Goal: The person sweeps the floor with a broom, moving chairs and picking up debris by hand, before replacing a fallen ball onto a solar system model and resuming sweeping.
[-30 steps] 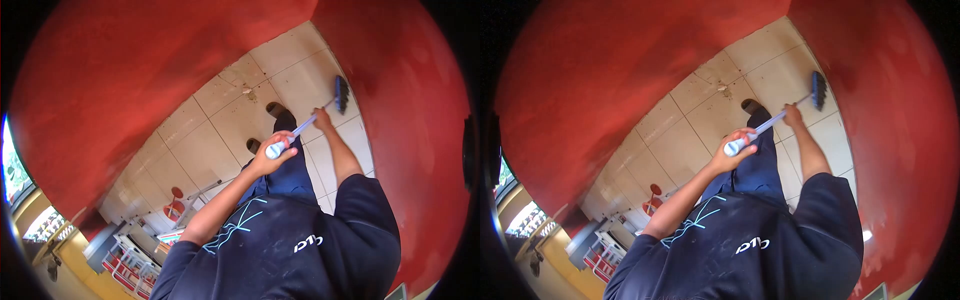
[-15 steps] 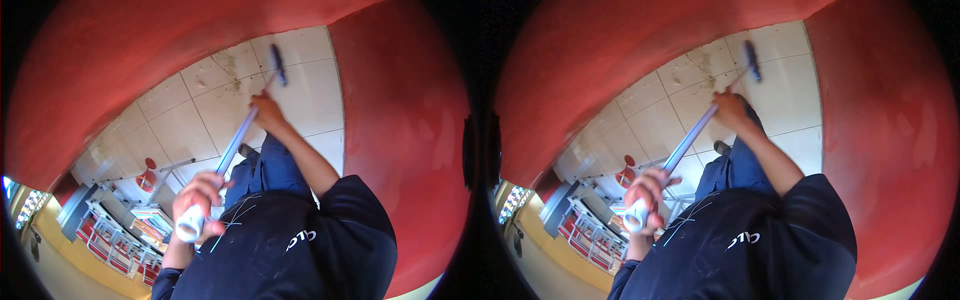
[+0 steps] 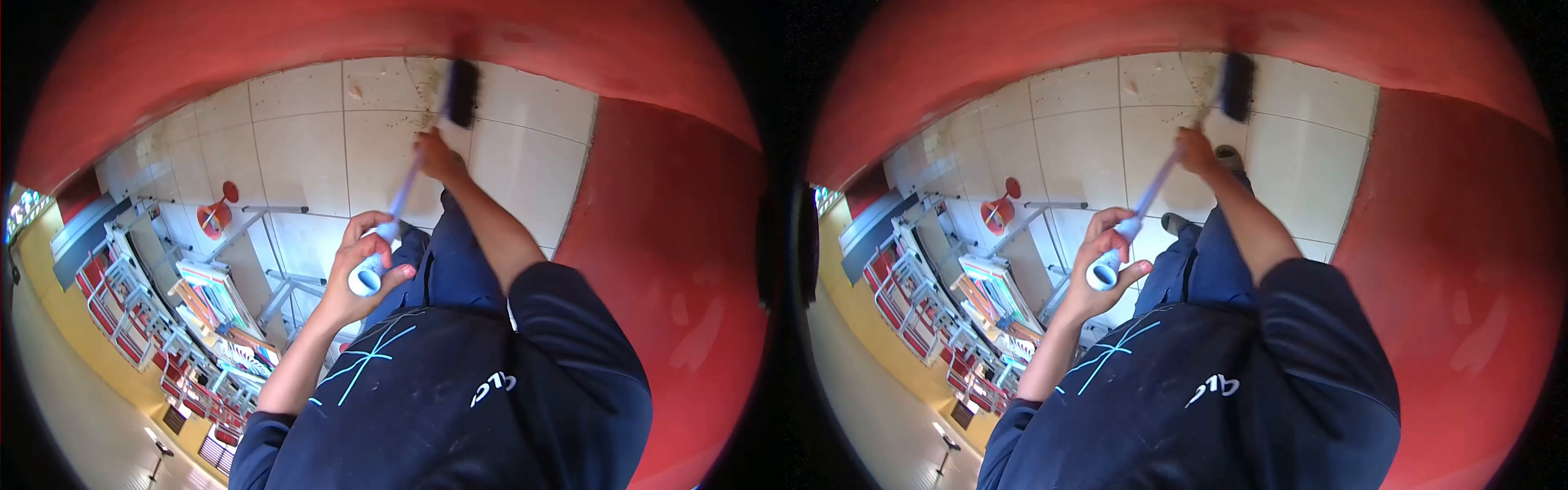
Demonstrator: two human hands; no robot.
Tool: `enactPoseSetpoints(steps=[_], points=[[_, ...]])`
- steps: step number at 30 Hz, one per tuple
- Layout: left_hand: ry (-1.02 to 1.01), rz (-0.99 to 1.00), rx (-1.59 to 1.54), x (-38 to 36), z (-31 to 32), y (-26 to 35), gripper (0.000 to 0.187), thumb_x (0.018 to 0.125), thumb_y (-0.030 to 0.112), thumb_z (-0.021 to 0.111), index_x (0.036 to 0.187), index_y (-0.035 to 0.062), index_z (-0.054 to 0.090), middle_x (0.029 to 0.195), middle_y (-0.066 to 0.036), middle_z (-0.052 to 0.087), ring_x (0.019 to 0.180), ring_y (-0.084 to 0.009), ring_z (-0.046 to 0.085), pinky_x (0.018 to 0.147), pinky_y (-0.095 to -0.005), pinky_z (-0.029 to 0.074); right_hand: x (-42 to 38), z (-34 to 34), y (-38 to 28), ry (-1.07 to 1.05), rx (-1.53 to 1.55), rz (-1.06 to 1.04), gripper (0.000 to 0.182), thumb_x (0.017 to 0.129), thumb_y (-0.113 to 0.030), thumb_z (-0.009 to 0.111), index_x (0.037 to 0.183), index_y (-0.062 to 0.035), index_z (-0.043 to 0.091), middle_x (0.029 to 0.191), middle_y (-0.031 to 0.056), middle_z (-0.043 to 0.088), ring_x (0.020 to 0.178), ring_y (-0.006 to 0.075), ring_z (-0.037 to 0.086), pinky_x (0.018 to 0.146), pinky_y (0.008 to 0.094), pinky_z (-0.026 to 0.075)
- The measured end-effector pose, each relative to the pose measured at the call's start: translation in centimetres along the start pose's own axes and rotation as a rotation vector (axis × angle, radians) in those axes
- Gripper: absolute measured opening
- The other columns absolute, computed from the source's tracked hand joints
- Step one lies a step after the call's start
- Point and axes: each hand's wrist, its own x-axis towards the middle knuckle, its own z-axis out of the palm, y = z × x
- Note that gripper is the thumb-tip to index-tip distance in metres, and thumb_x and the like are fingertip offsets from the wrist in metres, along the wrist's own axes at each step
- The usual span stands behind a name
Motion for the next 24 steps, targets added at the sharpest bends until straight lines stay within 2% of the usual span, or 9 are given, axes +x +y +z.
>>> enactPoseSetpoints(steps=[3,7,11,13,15,17,18,20,24], points=[[0.024,-0.072,0.101,-2.1,-1.4,0.1,0.038,0.070,0.011,0.082,0.075,0.0072,0.045,0.116,-0.012,0.052,0.106,-0.0270,0.053,0.092,-0.0362,0.041,4.6,6.4,-7.4,-0.143,0.234,-0.326,0.014,0.074,-0.012,0.063,0.087,-0.0101,0.058,0.082,0.0165,0.058,0.085,0.0400,0.059,0.076,0.0474,0.050],[0.304,-0.106,0.002,-6.8,-6.4,0.8,0.035,0.070,0.016,0.083,0.074,0.0066,0.049,0.108,-0.012,0.059,0.111,-0.0297,0.053,0.091,-0.0410,0.043,6.5,9.7,-16.1,-0.278,0.154,-0.248,0.016,0.074,-0.014,0.065,0.088,-0.0097,0.059,0.090,0.0196,0.059,0.087,0.0394,0.061,0.076,0.0469,0.051],[0.442,-0.027,-0.232,-14.0,-11.5,0.0,0.030,0.076,0.021,0.079,0.072,0.0080,0.051,0.111,-0.014,0.060,0.120,-0.0357,0.051,0.098,-0.0459,0.039,2.7,5.1,-21.8,-0.287,-0.050,-0.107,0.022,0.073,-0.018,0.067,0.091,-0.0084,0.058,0.091,0.0239,0.060,0.086,0.0408,0.062,0.074,0.0478,0.052],[0.361,0.029,-0.321,-15.9,-12.6,-2.5,0.025,0.079,0.020,0.075,0.074,0.0087,0.053,0.111,-0.014,0.061,0.120,-0.0362,0.050,0.100,-0.0464,0.038,-1.2,3.4,-20.9,-0.243,-0.182,-0.072,0.017,0.077,-0.017,0.065,0.090,-0.0078,0.059,0.086,0.0233,0.060,0.087,0.0424,0.060,0.074,0.0493,0.051],[0.320,0.024,-0.466,-15.9,-12.1,-6.1,0.021,0.083,0.019,0.071,0.078,0.0069,0.056,0.111,-0.013,0.061,0.109,-0.0285,0.057,0.092,-0.0394,0.044,-4.6,1.0,-19.9,-0.310,-0.287,0.099,0.019,0.080,-0.020,0.064,0.090,-0.0048,0.059,0.086,0.0249,0.062,0.091,0.0447,0.059,0.077,0.0494,0.051],[0.281,-0.005,-0.641,-13.8,-10.1,-10.2,0.017,0.086,0.017,0.067,0.082,0.0041,0.056,0.111,-0.011,0.061,0.094,-0.0174,0.062,0.082,-0.0306,0.049,-8.5,2.4,-12.3,-0.221,-0.392,0.157,0.025,0.083,-0.028,0.063,0.083,-0.0034,0.058,0.081,0.0257,0.063,0.086,0.0443,0.061,0.082,0.0476,0.049],[0.218,-0.066,-0.695,-12.5,-9.2,-12.3,0.016,0.086,0.014,0.068,0.083,0.0041,0.056,0.110,-0.009,0.062,0.091,-0.0142,0.060,0.081,-0.0288,0.048,-9.7,1.3,-11.3,-0.301,-0.424,0.271,0.031,0.084,-0.033,0.062,0.082,-0.0024,0.059,0.080,0.0257,0.064,0.083,0.0441,0.061,0.081,0.0481,0.049],[0.054,-0.156,-0.808,-10.0,-7.3,-16.2,0.018,0.082,0.013,0.072,0.081,0.0053,0.056,0.108,-0.008,0.063,0.088,-0.0126,0.059,0.079,-0.0276,0.047,-12.3,1.6,-7.1,-0.293,-0.577,0.384,0.037,0.085,-0.037,0.062,0.081,-0.0005,0.062,0.081,0.0241,0.065,0.082,0.0436,0.062,0.076,0.0491,0.050],[-0.009,-0.128,-0.736,-8.7,-6.4,-22.0,0.021,0.079,0.011,0.076,0.075,0.0062,0.056,0.100,-0.006,0.065,0.085,-0.0128,0.059,0.076,-0.0278,0.047,-14.4,6.8,0.6,-0.310,-0.632,0.365,0.033,0.082,-0.034,0.063,0.079,-0.0010,0.063,0.082,0.0250,0.064,0.081,0.0423,0.062,0.075,0.0505,0.050]])
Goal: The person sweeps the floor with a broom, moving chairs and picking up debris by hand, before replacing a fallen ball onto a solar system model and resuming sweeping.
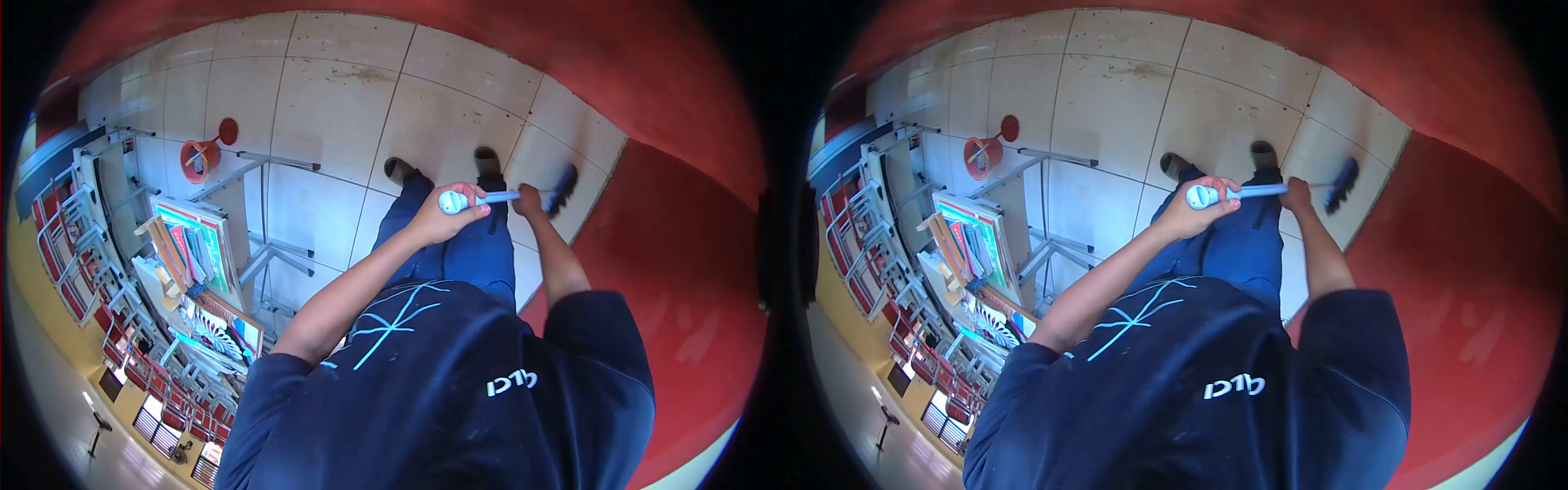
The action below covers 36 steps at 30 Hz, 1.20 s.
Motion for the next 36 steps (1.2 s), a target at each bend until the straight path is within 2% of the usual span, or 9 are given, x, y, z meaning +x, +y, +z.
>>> enactPoseSetpoints(steps=[3,5,8,9,13,19,29,32,36], points=[[0.087,0.260,0.183,-4.0,-5.1,1.9,0.021,0.080,0.007,0.074,0.079,0.0059,0.053,0.098,-0.007,0.063,0.086,-0.0133,0.060,0.077,-0.0271,0.048,4.8,4.9,-11.5,0.316,0.112,-0.385,0.024,0.068,-0.028,0.068,0.080,-0.0068,0.067,0.075,0.0180,0.061,0.075,0.0397,0.061,0.067,0.0475,0.050],[0.291,0.166,0.284,-8.8,-10.4,7.3,0.024,0.079,0.006,0.075,0.077,0.0052,0.051,0.096,-0.008,0.063,0.093,-0.0155,0.060,0.081,-0.0291,0.048,6.5,2.8,-25.4,0.119,0.261,-0.250,0.017,0.064,-0.012,0.068,0.079,-0.0081,0.063,0.090,0.0158,0.062,0.095,0.0394,0.057,0.090,0.0464,0.044],[0.332,0.277,0.622,-12.3,-12.7,11.2,0.030,0.073,0.007,0.079,0.072,0.0054,0.049,0.094,-0.008,0.062,0.095,-0.0201,0.059,0.085,-0.0339,0.047,13.6,8.3,-38.0,0.073,0.914,-0.401,0.012,0.068,-0.009,0.066,0.077,-0.0091,0.059,0.083,0.0174,0.058,0.085,0.0385,0.057,0.076,0.0451,0.048],[0.335,0.310,0.748,-13.0,-13.3,11.8,0.031,0.072,0.008,0.079,0.071,0.0055,0.048,0.093,-0.008,0.061,0.095,-0.0214,0.059,0.087,-0.0351,0.047,12.3,2.6,-41.9,0.183,0.604,-0.636,0.013,0.068,-0.009,0.067,0.079,-0.0090,0.059,0.081,0.0177,0.057,0.082,0.0386,0.056,0.074,0.0444,0.049],[0.512,0.388,0.786,-17.7,-15.2,16.0,0.034,0.067,0.013,0.084,0.067,0.0033,0.051,0.086,-0.010,0.061,0.085,-0.0231,0.060,0.094,-0.0436,0.045,11.1,-2.8,-50.8,0.241,0.584,-0.777,0.018,0.070,-0.012,0.068,0.084,-0.0097,0.056,0.081,0.0206,0.058,0.082,0.0415,0.058,0.074,0.0455,0.050],[0.396,0.430,0.421,-21.7,-21.4,16.6,0.032,0.072,0.007,0.080,0.067,0.0054,0.048,0.095,-0.008,0.063,0.101,-0.0230,0.060,0.090,-0.0381,0.045,4.2,-7.9,-45.7,0.114,0.220,-0.503,0.022,0.072,-0.011,0.067,0.090,-0.0067,0.054,0.086,0.0246,0.061,0.088,0.0443,0.060,0.079,0.0499,0.051],[-0.056,0.025,-0.142,-1.0,-23.2,5.8,0.023,0.081,0.006,0.072,0.077,0.0090,0.049,0.105,-0.005,0.060,0.093,-0.0137,0.056,0.083,-0.0272,0.045,11.2,-1.4,-20.9,-0.096,-0.075,-0.021,0.017,0.080,-0.015,0.063,0.086,-0.0010,0.056,0.083,0.0243,0.063,0.087,0.0429,0.060,0.076,0.0498,0.051],[0.169,0.126,-0.169,1.8,-27.9,6.9,0.023,0.079,0.003,0.072,0.078,0.0073,0.050,0.101,-0.006,0.059,0.093,-0.0142,0.056,0.081,-0.0283,0.046,19.2,-0.3,-26.0,-0.049,-0.221,-0.249,0.023,0.076,-0.018,0.066,0.092,-0.0029,0.059,0.090,0.0216,0.063,0.092,0.0379,0.061,0.083,0.0486,0.050],[0.496,0.095,-0.166,-2.2,-38.4,18.3,0.021,0.081,-0.002,0.069,0.081,0.0058,0.050,0.104,-0.008,0.059,0.098,-0.0178,0.057,0.084,-0.0287,0.045,27.2,-1.8,-49.2,0.037,-0.070,-0.372,0.033,0.073,-0.024,0.067,0.099,-0.0048,0.061,0.088,0.0173,0.063,0.085,0.0354,0.064,0.073,0.0451,0.053]])
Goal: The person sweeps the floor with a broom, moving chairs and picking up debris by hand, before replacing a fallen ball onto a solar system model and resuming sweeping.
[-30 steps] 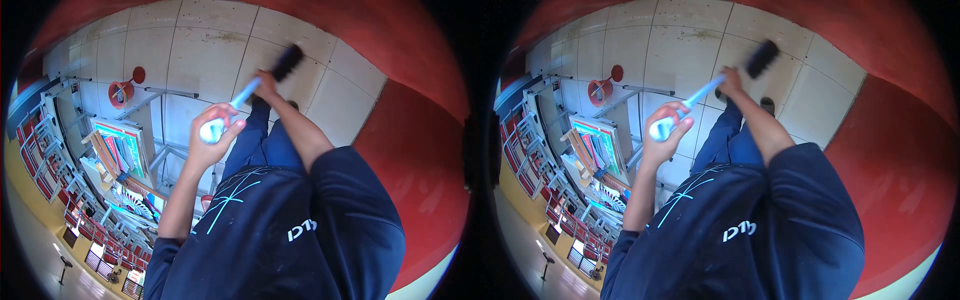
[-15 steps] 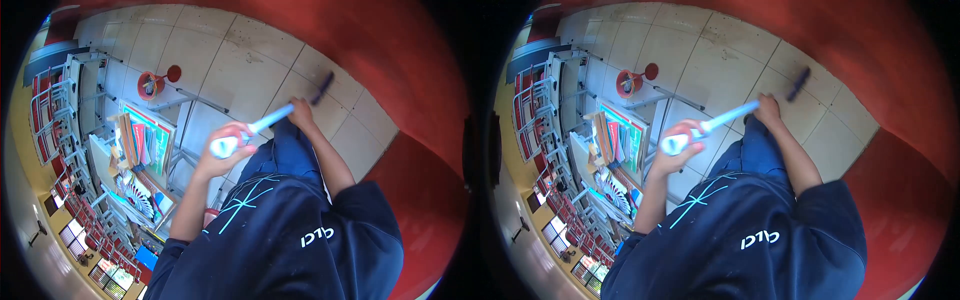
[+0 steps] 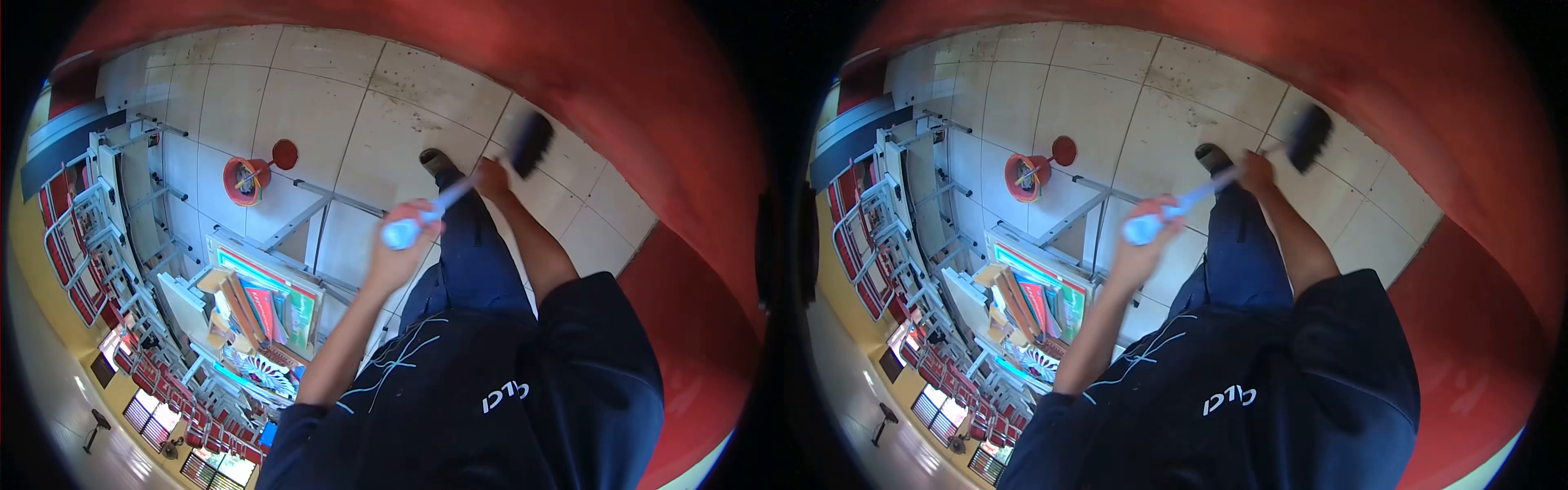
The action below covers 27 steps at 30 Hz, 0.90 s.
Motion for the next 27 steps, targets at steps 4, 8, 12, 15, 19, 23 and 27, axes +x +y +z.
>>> enactPoseSetpoints(steps=[4,8,12,15,19,23,27], points=[[0.226,0.245,0.356,1.4,-4.8,8.4,0.022,0.079,-0.001,0.071,0.078,0.0035,0.049,0.102,-0.009,0.058,0.089,-0.0168,0.057,0.079,-0.0278,0.045,14.0,-2.9,-18.5,0.092,0.308,-0.169,0.010,0.076,-0.015,0.059,0.083,-0.0078,0.060,0.083,0.0159,0.061,0.091,0.0346,0.058,0.072,0.0472,0.048],[0.323,0.236,0.538,3.2,-5.6,9.9,0.026,0.073,0.000,0.076,0.076,0.0015,0.050,0.102,-0.008,0.057,0.087,-0.0190,0.058,0.066,-0.0289,0.045,22.3,-4.5,-26.8,0.014,0.469,-0.514,0.011,0.075,-0.014,0.060,0.086,-0.0127,0.059,0.086,0.0126,0.060,0.091,0.0329,0.059,0.076,0.0417,0.049],[0.333,0.335,0.575,-0.7,-9.7,14.7,0.031,0.071,-0.004,0.077,0.073,0.0042,0.047,0.104,-0.011,0.056,0.103,-0.0253,0.059,0.073,-0.0308,0.052,20.2,-8.7,-32.0,0.041,0.420,-0.468,0.016,0.077,-0.015,0.059,0.093,-0.0127,0.060,0.094,0.0183,0.060,0.092,0.0358,0.061,0.077,0.0447,0.051],[0.343,0.256,0.301,-4.8,-13.6,18.0,0.031,0.072,-0.006,0.075,0.071,0.0061,0.046,0.103,-0.013,0.057,0.108,-0.0284,0.058,0.076,-0.0309,0.053,13.7,-11.9,-32.1,-0.079,0.262,-0.320,0.020,0.078,-0.014,0.058,0.097,-0.0084,0.059,0.095,0.0213,0.060,0.092,0.0389,0.061,0.077,0.0476,0.051],[0.026,0.255,0.244,-4.2,-19.0,16.9,0.029,0.075,-0.003,0.073,0.071,0.0084,0.047,0.098,-0.009,0.059,0.105,-0.0217,0.058,0.078,-0.0320,0.049,4.8,-10.7,-26.9,-0.119,0.110,-0.119,0.024,0.075,-0.013,0.061,0.098,-0.0057,0.059,0.092,0.0235,0.063,0.093,0.0404,0.061,0.080,0.0481,0.051],[-0.140,-0.005,0.044,0.6,-19.4,7.9,0.025,0.081,0.005,0.071,0.076,0.0086,0.046,0.095,-0.002,0.059,0.087,-0.0111,0.055,0.075,-0.0259,0.045,-0.3,-3.1,-17.5,-0.156,0.045,0.060,0.025,0.077,-0.026,0.067,0.084,-0.0032,0.060,0.077,0.0226,0.063,0.076,0.0416,0.062,0.071,0.0489,0.050],[-0.174,-0.044,0.042,1.5,-17.4,3.7,0.023,0.081,0.003,0.069,0.077,0.0073,0.047,0.094,-0.002,0.060,0.089,-0.0109,0.055,0.080,-0.0251,0.044,-0.9,1.9,-15.8,-0.214,0.095,0.162,0.017,0.077,-0.020,0.064,0.087,-0.0071,0.062,0.091,0.0204,0.065,0.088,0.0390,0.063,0.075,0.0501,0.051]])
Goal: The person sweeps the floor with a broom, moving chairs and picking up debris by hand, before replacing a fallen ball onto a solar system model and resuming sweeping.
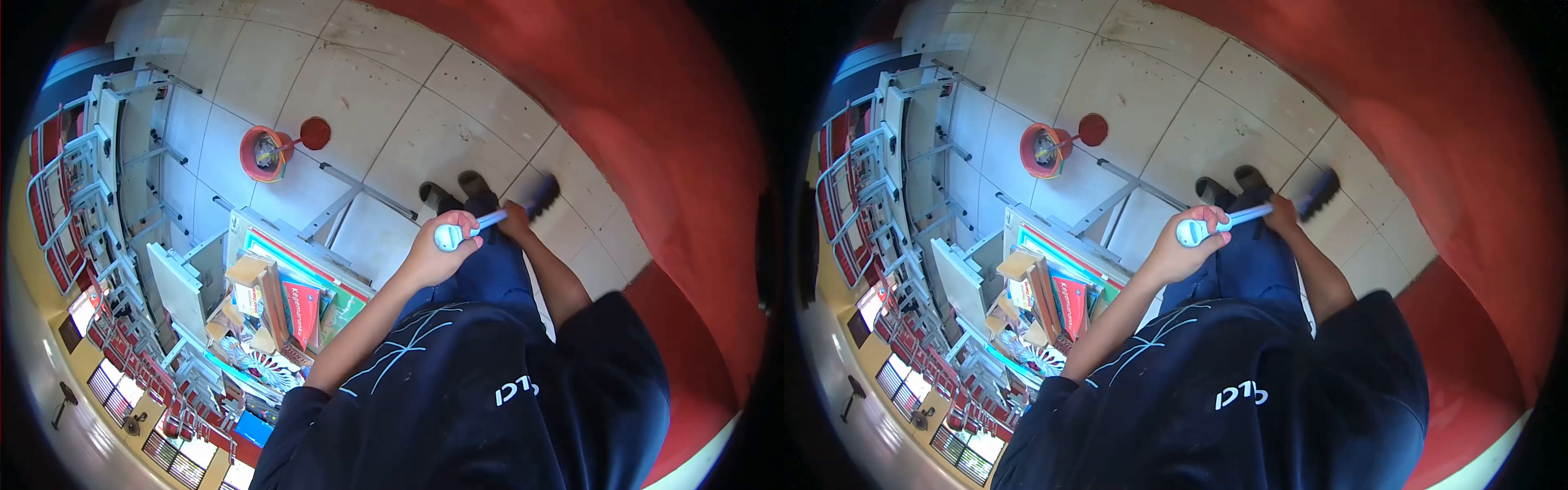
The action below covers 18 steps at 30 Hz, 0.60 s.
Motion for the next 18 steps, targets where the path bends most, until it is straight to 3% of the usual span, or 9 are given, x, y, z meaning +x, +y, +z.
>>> enactPoseSetpoints(steps=[1,2,3,6,9,13,16,17,18], points=[[0.028,0.146,0.103,-0.8,-0.2,0.7,0.022,0.080,0.003,0.070,0.077,0.0065,0.048,0.094,-0.004,0.061,0.091,-0.0132,0.056,0.083,-0.0260,0.044,2.5,3.8,0.2,0.103,-0.006,-0.150,0.018,0.075,-0.023,0.067,0.084,-0.0081,0.062,0.092,0.0193,0.065,0.088,0.0367,0.063,0.075,0.0483,0.050],[0.104,0.160,0.170,-1.8,-1.0,2.2,0.020,0.081,0.001,0.068,0.077,0.0053,0.049,0.094,-0.005,0.062,0.094,-0.0153,0.058,0.085,-0.0271,0.045,3.2,3.7,-4.3,0.209,0.168,-0.220,0.020,0.070,-0.022,0.069,0.083,-0.0083,0.062,0.090,0.0175,0.065,0.087,0.0368,0.062,0.076,0.0473,0.050],[0.191,0.173,0.222,-2.6,-3.1,3.8,0.018,0.082,-0.003,0.065,0.077,0.0045,0.050,0.094,-0.006,0.062,0.093,-0.0155,0.058,0.086,-0.0278,0.045,6.9,8.3,-5.6,0.418,0.127,-0.400,0.022,0.065,-0.017,0.071,0.083,-0.0087,0.061,0.087,0.0156,0.064,0.086,0.0371,0.061,0.075,0.0477,0.049],[0.307,0.288,0.373,-4.0,-5.7,6.7,0.021,0.076,-0.005,0.069,0.074,0.0038,0.049,0.091,-0.008,0.060,0.093,-0.0224,0.059,0.087,-0.0334,0.045,11.5,5.7,-19.7,0.413,0.512,-0.526,0.019,0.063,-0.008,0.068,0.079,-0.0098,0.057,0.072,0.0134,0.059,0.074,0.0357,0.058,0.065,0.0447,0.046],[0.276,0.458,0.730,-3.5,-5.2,5.8,0.026,0.065,-0.002,0.075,0.073,0.0044,0.051,0.090,-0.010,0.058,0.096,-0.0343,0.056,0.091,-0.0426,0.043,15.9,3.6,-26.2,0.473,0.724,-0.713,0.011,0.071,-0.005,0.063,0.074,-0.0074,0.053,0.070,0.0128,0.055,0.073,0.0348,0.057,0.065,0.0436,0.045],[0.322,0.504,0.802,-6.2,-5.4,8.7,0.029,0.064,0.000,0.078,0.068,0.0050,0.050,0.090,-0.008,0.059,0.098,-0.0327,0.057,0.094,-0.0442,0.043,15.9,-2.3,-29.6,0.298,0.550,-0.851,0.010,0.074,-0.007,0.064,0.081,-0.0078,0.057,0.082,0.0174,0.055,0.080,0.0367,0.056,0.070,0.0424,0.046],[0.287,0.477,0.667,-9.4,-8.0,11.7,0.028,0.067,0.001,0.078,0.068,0.0055,0.050,0.091,-0.007,0.059,0.099,-0.0296,0.058,0.094,-0.0429,0.043,12.0,-5.5,-28.9,0.331,0.310,-0.729,0.017,0.071,-0.010,0.068,0.079,-0.0057,0.055,0.077,0.0144,0.058,0.079,0.0351,0.058,0.067,0.0435,0.046],[0.298,0.411,0.520,-9.8,-8.4,13.2,0.027,0.073,0.000,0.075,0.069,0.0055,0.049,0.092,-0.005,0.060,0.100,-0.0236,0.059,0.091,-0.0378,0.045,10.6,-6.3,-27.7,0.333,0.196,-0.640,0.018,0.070,-0.010,0.069,0.080,-0.0061,0.056,0.077,0.0143,0.060,0.079,0.0355,0.059,0.068,0.0437,0.047],[0.283,0.389,0.410,-9.5,-9.0,13.6,0.026,0.075,0.000,0.074,0.069,0.0055,0.049,0.092,-0.005,0.060,0.099,-0.0221,0.059,0.089,-0.0360,0.045,9.6,-6.6,-26.0,0.223,0.165,-0.562,0.019,0.069,-0.010,0.069,0.085,-0.0063,0.058,0.079,0.0157,0.063,0.080,0.0372,0.061,0.069,0.0451,0.048]])
